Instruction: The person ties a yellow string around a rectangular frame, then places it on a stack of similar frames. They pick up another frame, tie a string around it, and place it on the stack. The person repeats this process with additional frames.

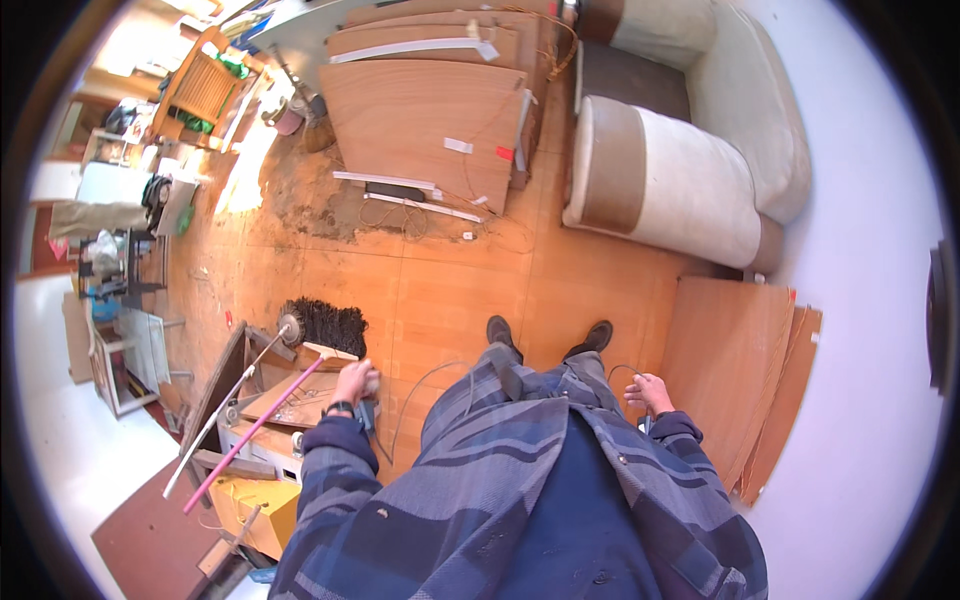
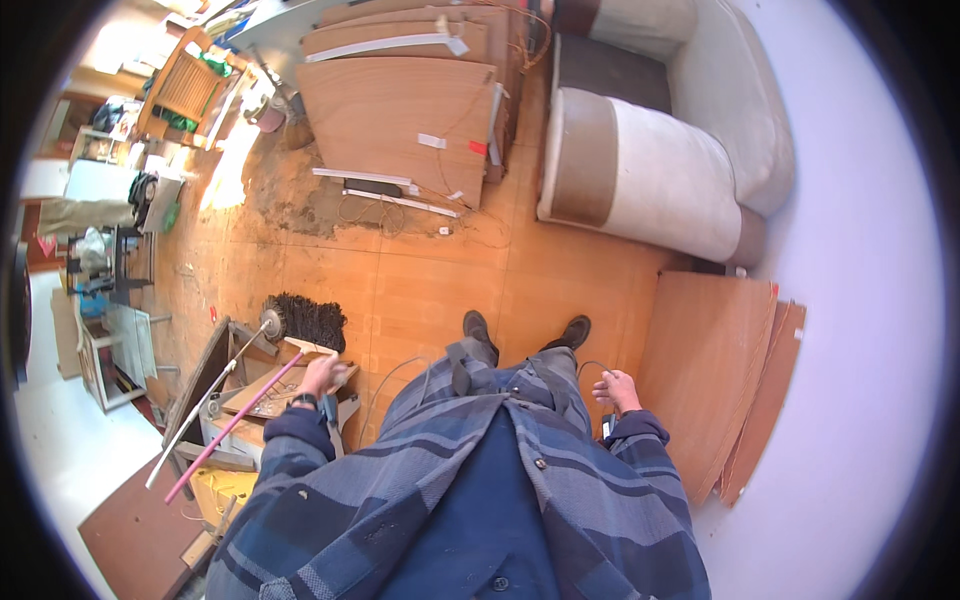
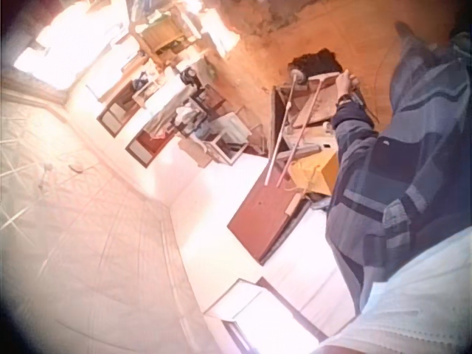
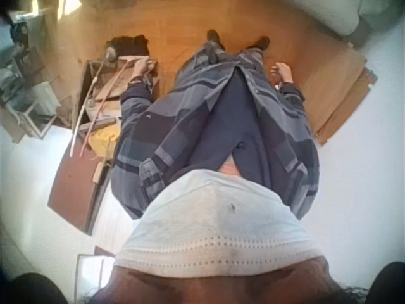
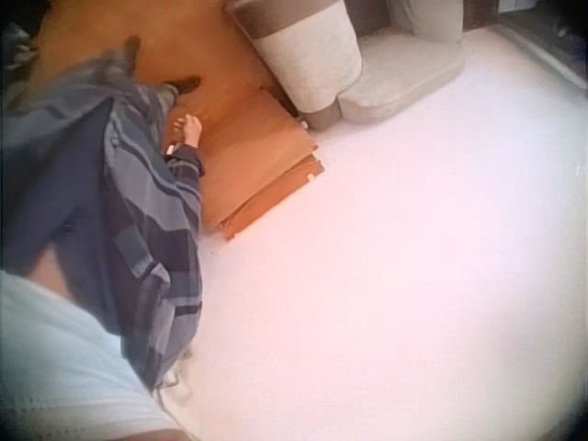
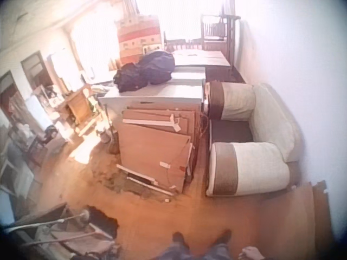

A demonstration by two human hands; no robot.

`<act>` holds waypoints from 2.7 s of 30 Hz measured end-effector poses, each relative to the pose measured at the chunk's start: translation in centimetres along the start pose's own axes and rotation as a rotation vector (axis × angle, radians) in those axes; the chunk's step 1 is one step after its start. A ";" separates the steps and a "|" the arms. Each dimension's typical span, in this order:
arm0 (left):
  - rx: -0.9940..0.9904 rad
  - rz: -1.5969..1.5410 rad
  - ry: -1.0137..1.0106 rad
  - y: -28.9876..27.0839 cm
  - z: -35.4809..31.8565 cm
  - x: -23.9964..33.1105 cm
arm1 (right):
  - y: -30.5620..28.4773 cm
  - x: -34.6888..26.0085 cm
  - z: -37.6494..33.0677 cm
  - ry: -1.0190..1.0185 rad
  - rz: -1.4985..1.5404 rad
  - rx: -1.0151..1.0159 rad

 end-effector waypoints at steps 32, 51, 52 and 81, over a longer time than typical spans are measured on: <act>0.090 -0.121 -0.489 5.1 -18.6 -2.4 | 41.7 -77.2 12.5 -1.075 -1.195 0.469; 0.211 -0.359 -0.889 12.6 -21.9 3.0 | 48.6 -90.1 19.6 -1.039 -1.294 0.387; 0.232 -0.399 -0.902 12.7 -22.0 2.9 | 48.6 -90.2 19.5 -1.067 -1.279 0.371; 0.057 -0.168 -0.519 9.1 -17.2 -1.0 | 50.0 -83.1 10.8 -1.153 -1.246 0.443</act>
Point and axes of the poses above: each hand's wrist, its own z-axis towards the middle knuckle, its own y-axis out of the palm, x = y × z, the point moved 5 cm from there along z, towards the middle knuckle, and after that the axes turned 11 degrees about y, right-handed, at the moved point
